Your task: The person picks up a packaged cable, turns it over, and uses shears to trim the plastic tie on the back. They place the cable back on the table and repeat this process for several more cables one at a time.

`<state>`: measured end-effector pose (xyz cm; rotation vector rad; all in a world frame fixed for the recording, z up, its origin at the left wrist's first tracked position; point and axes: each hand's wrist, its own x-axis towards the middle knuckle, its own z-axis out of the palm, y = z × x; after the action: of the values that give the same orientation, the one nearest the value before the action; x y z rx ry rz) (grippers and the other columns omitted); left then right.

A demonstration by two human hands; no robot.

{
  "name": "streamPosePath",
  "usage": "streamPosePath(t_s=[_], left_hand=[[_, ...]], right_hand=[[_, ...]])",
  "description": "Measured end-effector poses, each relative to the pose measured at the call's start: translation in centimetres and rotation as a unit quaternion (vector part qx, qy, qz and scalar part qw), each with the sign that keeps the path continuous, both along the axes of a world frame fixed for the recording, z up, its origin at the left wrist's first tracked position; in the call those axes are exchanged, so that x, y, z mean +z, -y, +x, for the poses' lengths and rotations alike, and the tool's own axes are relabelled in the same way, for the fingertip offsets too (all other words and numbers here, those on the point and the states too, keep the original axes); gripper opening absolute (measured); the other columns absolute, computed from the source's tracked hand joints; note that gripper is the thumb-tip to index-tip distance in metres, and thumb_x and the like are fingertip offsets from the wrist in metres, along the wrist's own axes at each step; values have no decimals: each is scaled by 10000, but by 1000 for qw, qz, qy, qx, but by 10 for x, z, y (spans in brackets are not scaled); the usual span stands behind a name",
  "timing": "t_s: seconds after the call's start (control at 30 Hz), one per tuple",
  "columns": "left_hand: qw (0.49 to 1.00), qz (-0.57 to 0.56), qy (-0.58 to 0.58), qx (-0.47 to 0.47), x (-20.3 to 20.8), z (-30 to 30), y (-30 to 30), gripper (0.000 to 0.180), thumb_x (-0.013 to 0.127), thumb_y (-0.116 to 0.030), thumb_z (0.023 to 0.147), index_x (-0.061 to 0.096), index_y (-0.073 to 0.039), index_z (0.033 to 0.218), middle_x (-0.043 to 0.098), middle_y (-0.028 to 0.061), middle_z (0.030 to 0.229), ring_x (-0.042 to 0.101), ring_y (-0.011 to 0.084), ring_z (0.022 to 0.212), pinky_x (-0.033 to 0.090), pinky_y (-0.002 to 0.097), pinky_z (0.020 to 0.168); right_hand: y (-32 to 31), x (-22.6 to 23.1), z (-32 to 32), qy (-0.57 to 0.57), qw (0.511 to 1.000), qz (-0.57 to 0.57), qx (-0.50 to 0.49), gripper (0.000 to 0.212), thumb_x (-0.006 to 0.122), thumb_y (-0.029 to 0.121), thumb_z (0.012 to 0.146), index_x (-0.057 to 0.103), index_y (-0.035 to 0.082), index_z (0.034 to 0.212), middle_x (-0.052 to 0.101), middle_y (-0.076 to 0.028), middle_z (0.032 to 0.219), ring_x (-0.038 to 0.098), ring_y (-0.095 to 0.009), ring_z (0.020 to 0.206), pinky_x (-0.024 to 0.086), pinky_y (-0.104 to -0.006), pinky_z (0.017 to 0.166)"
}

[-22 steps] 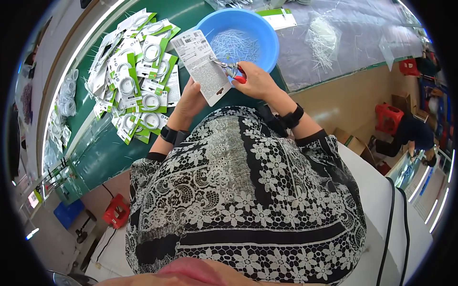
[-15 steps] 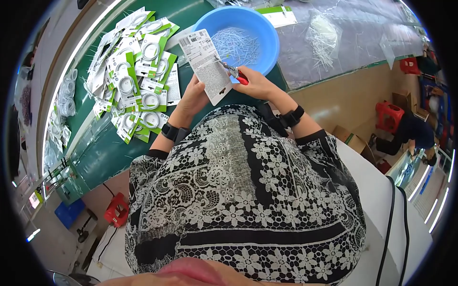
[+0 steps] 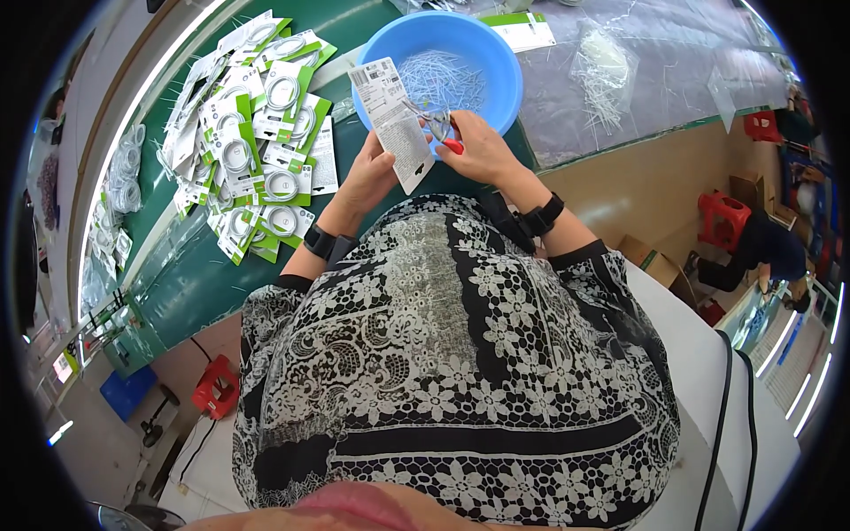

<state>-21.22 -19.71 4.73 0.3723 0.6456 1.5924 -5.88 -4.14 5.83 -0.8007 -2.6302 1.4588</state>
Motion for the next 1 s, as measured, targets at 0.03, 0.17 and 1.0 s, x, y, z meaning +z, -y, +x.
streamPosePath(t_s=[0.03,0.17,1.0], left_hand=[[1000,-3,-6,-2,1,0,1,790,676,-207,825,197,-115,1448,396,124,1386,425,287,1281,395,451,1031],[1000,-11,-11,-7,6,2,2,809,683,-215,822,190,-128,1458,388,117,1395,426,261,1275,395,436,1026],[998,-26,60,-3,-23,6,-5,614,640,-291,880,311,-84,1355,483,135,1286,532,264,1160,473,441,955]], right_hand=[[-1,8,-5,-7,999,48,-1,364,663,212,796,502,6,1049,536,-144,890,527,-280,828,434,-371,743],[-1,13,-13,-46,993,106,-8,374,676,234,779,497,5,1013,553,-168,917,540,-338,891,437,-423,765],[13,-4,24,21,999,40,24,374,638,173,790,486,-5,1081,565,-189,946,572,-316,894,449,-383,788]])
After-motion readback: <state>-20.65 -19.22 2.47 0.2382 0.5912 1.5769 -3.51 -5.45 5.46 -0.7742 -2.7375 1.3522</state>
